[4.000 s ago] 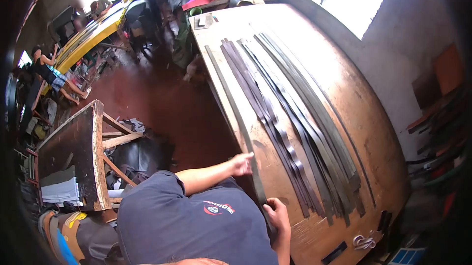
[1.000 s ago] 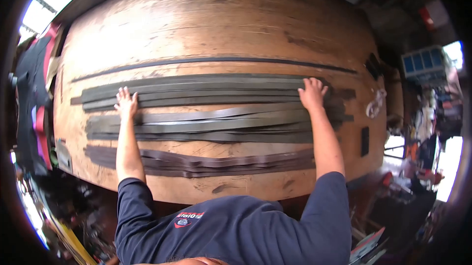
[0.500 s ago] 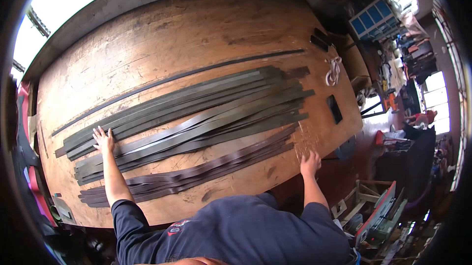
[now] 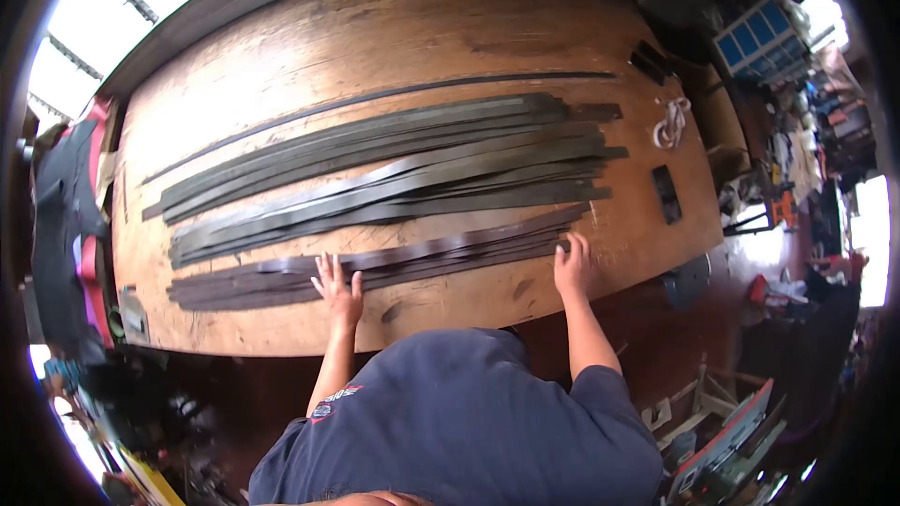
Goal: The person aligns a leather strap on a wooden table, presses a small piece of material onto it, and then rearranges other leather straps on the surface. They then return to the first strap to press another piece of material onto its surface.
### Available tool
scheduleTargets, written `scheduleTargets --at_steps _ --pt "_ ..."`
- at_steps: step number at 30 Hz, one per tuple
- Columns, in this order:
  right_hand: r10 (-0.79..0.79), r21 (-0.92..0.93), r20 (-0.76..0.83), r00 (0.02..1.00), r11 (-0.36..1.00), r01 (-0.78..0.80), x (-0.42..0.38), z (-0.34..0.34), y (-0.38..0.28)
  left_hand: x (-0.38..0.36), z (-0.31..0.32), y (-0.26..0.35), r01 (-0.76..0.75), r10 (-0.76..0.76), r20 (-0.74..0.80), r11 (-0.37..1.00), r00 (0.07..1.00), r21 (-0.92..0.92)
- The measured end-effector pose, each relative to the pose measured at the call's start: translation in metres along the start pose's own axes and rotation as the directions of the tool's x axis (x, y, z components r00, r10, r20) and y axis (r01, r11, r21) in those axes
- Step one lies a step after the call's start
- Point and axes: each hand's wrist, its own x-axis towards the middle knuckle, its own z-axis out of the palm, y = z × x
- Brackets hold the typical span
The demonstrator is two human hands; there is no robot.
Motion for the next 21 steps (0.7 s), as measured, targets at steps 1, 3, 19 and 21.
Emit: scheduleTargets --at_steps 1,3,19,21 --pt "-0.089 0.043 0.029 0.996 0.995 0.088 0.018 0.006 -0.015 -0.013 -0.001 -0.001 0.007 -0.007 0.017 1.000 1.000 0.024" --pt "-0.286 0.092 0.095 0.954 0.956 0.278 0.054 0.032 -0.033 -0.034 -0.007 -0.002 0.016 -0.018 0.037 0.998 0.999 0.059" --pt "-0.219 -0.128 0.470 0.855 0.941 0.312 0.165 0.090 -0.061 -0.344 -0.006 -0.039 0.909 -0.929 -0.046 0.349 0.368 0.227" --pt "-0.224 -0.114 0.467 0.855 0.944 0.310 0.162 0.091 -0.059 -0.426 0.016 -0.060 0.929 -0.977 0.010 0.205 0.212 0.307"
